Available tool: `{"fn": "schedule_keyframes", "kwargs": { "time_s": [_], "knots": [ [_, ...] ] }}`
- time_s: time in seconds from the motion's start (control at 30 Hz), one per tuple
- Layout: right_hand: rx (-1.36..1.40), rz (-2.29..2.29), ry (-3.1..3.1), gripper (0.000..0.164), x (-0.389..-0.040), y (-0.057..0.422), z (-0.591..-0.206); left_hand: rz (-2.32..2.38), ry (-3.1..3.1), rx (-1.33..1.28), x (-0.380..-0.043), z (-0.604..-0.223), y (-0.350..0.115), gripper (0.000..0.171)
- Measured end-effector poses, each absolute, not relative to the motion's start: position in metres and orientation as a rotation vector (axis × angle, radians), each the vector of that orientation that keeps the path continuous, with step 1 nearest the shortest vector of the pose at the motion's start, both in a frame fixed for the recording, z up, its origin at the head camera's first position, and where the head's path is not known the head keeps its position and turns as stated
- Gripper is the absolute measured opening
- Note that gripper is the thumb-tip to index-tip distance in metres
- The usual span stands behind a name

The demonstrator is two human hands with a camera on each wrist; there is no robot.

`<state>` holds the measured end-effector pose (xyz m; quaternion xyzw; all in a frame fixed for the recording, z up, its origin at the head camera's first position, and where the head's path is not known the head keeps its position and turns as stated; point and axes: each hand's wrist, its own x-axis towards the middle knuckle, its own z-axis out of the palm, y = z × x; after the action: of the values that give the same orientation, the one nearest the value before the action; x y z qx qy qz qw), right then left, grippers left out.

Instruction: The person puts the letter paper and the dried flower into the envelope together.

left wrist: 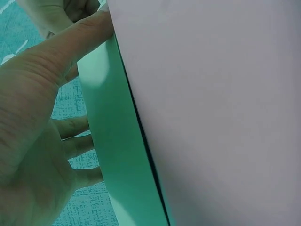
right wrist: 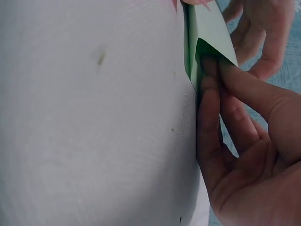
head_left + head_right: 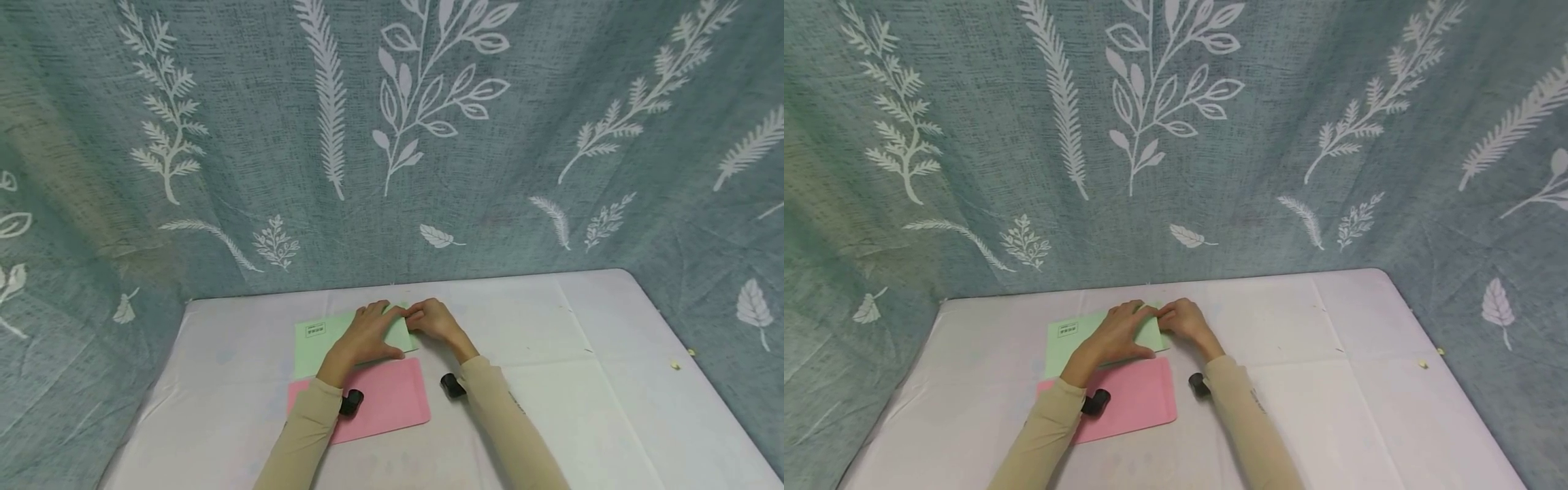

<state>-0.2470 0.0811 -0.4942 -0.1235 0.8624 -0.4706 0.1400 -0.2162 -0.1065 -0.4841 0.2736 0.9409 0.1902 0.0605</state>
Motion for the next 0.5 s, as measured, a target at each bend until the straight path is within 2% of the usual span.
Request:
{"fn": "schedule_keyframes", "kwargs": {
  "time_s": [0.27,0.5],
  "knots": [
    [-0.13,-1.509,2.382,0.017,-0.2468,0.078,-0.496,0.584,2.857,0.83,-0.216,-0.485,-0.107,0.076],
    [-0.072,-1.497,2.39,0.015,-0.248,0.0737,-0.4933,0.602,2.844,0.829,-0.2167,-0.4854,-0.1075,0.075]
  ]
}}
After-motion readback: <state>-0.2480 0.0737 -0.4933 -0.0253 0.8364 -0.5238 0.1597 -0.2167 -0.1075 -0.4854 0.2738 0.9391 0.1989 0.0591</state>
